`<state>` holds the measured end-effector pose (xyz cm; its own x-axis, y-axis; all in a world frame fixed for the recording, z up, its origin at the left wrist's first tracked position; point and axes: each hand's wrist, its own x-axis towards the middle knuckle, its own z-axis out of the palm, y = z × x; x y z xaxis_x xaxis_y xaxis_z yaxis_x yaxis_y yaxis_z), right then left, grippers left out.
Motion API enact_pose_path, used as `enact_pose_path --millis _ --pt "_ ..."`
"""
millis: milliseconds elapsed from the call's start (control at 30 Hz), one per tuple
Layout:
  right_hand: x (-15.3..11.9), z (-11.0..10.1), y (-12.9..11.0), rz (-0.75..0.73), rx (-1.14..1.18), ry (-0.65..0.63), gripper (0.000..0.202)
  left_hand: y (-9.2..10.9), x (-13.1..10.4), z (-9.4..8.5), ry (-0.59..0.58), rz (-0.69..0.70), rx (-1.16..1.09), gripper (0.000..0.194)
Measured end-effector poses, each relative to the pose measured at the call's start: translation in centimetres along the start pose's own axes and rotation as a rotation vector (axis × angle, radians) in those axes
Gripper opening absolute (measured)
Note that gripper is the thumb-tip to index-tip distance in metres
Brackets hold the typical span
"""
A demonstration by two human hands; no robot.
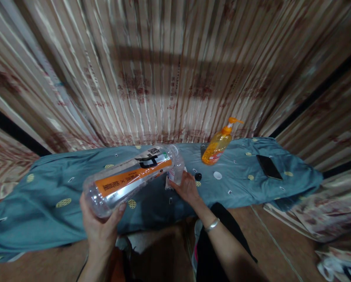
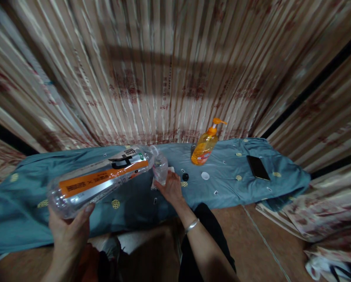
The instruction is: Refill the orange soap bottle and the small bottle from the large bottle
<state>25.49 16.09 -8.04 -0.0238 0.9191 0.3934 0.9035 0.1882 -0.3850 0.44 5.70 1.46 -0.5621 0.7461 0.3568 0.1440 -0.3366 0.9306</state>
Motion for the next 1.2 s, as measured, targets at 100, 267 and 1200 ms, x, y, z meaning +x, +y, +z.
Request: enact_pose_path --millis 100,267,1200 --pt "0.0 -0.2 -0.1 0.005 0.024 -0.005 0.058 -0.2 0.2 -0.1 0.01 -0.024 -0.049 0.096" --pt "0.0 -0.5 -0.1 0.027 0.092 0.007 0.075 -0.2 0.2 -0.1 0.011 -0.025 -0.056 0.094" --pt "0.4 -1.3 -1.2 0.188 0.275 -0.121 0.055 1.2 -0.1 0.4 0.063 -0.089 -0.051 0.098"
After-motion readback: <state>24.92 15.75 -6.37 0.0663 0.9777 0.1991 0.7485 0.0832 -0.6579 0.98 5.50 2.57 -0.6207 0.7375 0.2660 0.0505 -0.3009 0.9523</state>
